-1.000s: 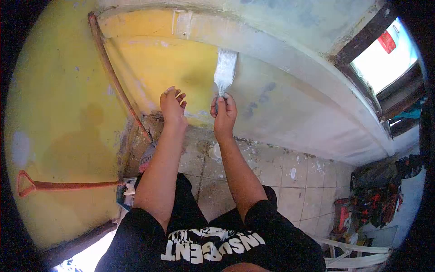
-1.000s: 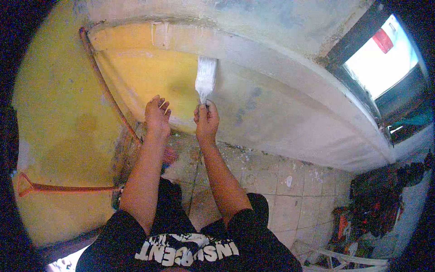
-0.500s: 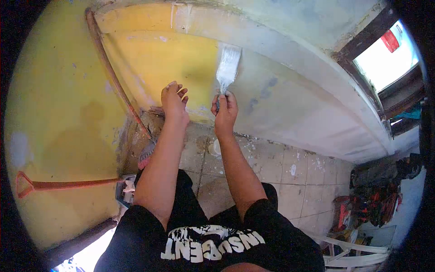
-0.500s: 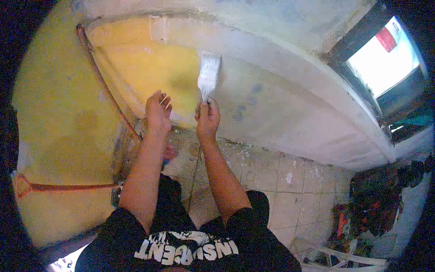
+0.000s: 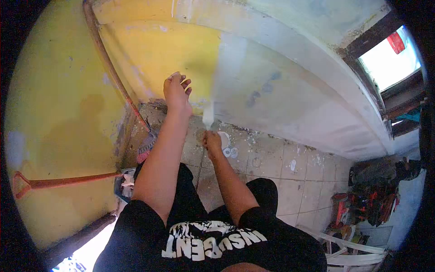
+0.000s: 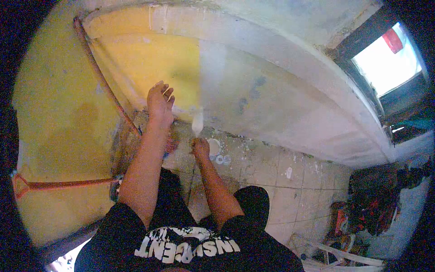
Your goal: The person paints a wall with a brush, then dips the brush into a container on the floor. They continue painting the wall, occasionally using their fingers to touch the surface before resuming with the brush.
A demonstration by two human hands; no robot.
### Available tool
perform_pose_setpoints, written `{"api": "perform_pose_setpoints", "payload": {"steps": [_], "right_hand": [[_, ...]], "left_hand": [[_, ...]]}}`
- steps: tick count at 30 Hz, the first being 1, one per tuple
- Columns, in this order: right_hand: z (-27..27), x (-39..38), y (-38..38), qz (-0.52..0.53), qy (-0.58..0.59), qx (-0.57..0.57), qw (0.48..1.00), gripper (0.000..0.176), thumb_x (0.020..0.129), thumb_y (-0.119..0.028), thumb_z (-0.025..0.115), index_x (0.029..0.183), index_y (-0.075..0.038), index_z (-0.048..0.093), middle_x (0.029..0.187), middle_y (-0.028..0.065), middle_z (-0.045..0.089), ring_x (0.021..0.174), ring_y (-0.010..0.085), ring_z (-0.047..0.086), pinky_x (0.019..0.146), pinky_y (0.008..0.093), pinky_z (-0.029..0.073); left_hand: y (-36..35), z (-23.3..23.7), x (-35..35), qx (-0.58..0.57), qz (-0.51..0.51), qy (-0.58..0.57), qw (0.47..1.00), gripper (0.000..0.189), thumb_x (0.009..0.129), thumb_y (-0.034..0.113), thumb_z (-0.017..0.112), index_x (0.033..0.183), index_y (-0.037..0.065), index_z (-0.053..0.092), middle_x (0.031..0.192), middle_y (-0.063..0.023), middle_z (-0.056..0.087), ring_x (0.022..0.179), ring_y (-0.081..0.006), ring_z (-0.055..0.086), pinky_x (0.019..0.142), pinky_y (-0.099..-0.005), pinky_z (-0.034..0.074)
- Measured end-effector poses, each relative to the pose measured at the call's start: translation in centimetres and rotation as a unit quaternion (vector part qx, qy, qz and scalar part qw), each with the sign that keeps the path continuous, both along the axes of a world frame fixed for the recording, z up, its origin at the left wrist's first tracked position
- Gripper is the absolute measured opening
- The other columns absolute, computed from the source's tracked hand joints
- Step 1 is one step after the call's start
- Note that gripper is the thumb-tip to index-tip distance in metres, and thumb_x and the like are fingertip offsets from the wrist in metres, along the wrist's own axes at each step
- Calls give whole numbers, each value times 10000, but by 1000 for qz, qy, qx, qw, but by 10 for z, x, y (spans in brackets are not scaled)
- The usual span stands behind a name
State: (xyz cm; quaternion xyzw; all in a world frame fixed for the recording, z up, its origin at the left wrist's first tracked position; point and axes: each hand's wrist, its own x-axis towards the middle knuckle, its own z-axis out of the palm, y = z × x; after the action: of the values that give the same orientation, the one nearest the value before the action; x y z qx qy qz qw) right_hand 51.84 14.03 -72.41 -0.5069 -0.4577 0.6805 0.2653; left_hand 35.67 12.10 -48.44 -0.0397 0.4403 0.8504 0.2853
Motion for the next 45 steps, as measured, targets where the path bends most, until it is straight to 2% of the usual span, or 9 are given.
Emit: {"api": "perform_pose_setpoints", "payload": {"steps": [2,9,12,14,18,32,36,42,45], "right_hand": [[-10,-4,1,-3,71,-161,984,169,935,-168,499,852,-25,536,651,50,481,485,157,444,404,312,321],[78,-40,44,-20,80,-211,974,134,890,-113,485,815,-8,520,651,53,455,458,149,388,391,290,277],[84,-36,50,-10,122,-136,983,128,890,-104,486,863,11,536,674,45,469,472,119,375,391,263,273],[56,-30,62,90,110,98,985,155,892,-96,492,937,39,552,686,35,481,493,95,382,396,239,275],[206,-23,14,-16,209,-48,977,192,896,-99,509,997,56,557,696,29,494,512,83,392,400,228,279],[322,-10,-6,-7,313,45,949,153,919,-76,505,1027,26,539,727,35,508,547,79,416,413,211,290],[294,-7,-15,-18,273,70,959,142,970,-134,500,995,-7,558,700,18,496,509,73,402,408,209,284],[113,-6,20,-33,139,240,960,296,1034,-311,487,884,-70,572,603,-24,479,447,62,380,404,222,289],[95,12,8,6,34,235,971,289,1030,-308,495,852,-86,548,583,-26,466,449,63,385,408,234,302]], "left_hand": [[-1,4,3,0,-1,2,1000,191,927,216,553,1081,115,504,1014,-39,569,856,-156,575,714,-327,428],[2,2,5,-4,-7,4,1000,242,923,195,543,1134,94,480,1028,-60,574,848,-161,577,709,-323,428],[0,0,0,0,6,2,1000,241,923,193,540,1133,93,478,1029,-61,574,846,-162,578,708,-323,428],[-1,-3,-4,10,12,-1,1000,240,924,194,539,1132,93,478,1029,-61,574,845,-162,578,707,-321,428],[2,-10,-9,-2,11,-5,1000,176,933,247,549,1057,124,528,1059,-43,593,932,-206,579,801,-388,424],[-3,-2,-5,-7,16,-1,1000,238,928,218,537,1128,96,493,1017,-59,585,858,-171,589,714,-331,437],[-4,-1,-4,-19,9,18,1000,298,929,202,533,1188,74,462,1025,-70,574,852,-163,587,712,-325,440],[-3,8,5,-45,22,130,990,359,931,202,552,1239,60,435,1033,-83,584,860,-172,591,718,-326,449],[-1,8,2,-46,24,130,990,369,927,214,575,1249,85,448,1037,-73,599,868,-177,594,718,-328,451]]}}
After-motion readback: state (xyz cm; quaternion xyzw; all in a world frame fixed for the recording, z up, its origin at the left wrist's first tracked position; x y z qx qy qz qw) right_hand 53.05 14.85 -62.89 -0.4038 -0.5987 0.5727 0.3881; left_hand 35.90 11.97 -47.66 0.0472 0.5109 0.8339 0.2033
